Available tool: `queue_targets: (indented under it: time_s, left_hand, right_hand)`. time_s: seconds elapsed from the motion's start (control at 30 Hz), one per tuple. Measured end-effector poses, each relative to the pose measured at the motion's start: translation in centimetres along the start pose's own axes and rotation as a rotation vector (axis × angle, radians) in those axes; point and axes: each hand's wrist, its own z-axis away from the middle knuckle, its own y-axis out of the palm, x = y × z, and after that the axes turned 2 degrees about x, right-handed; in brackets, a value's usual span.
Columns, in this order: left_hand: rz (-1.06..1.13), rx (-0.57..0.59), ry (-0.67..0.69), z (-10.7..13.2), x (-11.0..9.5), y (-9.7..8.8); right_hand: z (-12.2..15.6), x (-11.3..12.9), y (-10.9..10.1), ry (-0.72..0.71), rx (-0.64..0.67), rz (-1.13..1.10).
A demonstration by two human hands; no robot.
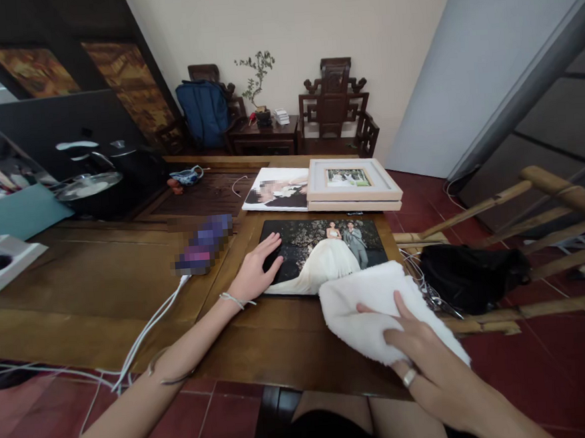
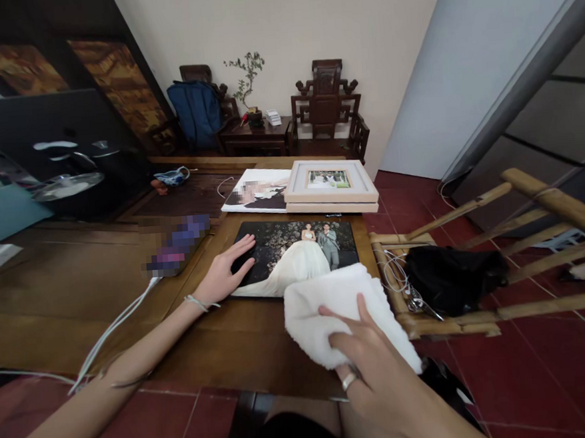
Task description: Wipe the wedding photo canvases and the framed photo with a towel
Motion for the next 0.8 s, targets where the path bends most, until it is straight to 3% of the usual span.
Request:
queue_targets:
  time_s: [0.1, 0.33, 0.43, 0.5, 0.6, 0.8]
  left_hand:
    - [-0.005, 0.007, 0.001, 0.0, 0.0, -0.1]
    - [-0.005, 0.023, -0.008, 0.1, 0.1, -0.3]
    - [-0.014, 0.024, -0.013, 0.0, 0.0, -0.3]
    - [-0.024, 0.023, -0.015, 0.0, -0.1, -0.3]
    - [-0.035, 0.024, -0.013, 0.0, -0.2, -0.2]
    - [-0.050, 0.011, -0.005, 0.0, -0.1, -0.1]
  right_hand:
    - [-2.7, -1.7, -0.4, 0.083, -0.008, 0.009]
    - [-13.3, -8.6, -3.1, 0.144, -0.139, 0.014]
    - [-14.8, -9.6, -3.1, 0.155, -0.177, 0.033]
    - [-13.9, -9.3, -2.3, 0.160, -0.178, 0.044]
    - [-10.3, -7.7, -0.6, 0.135, -0.173, 0.078]
    - [-1.6, -1.8, 1.0, -0.036, -0.005, 0.054]
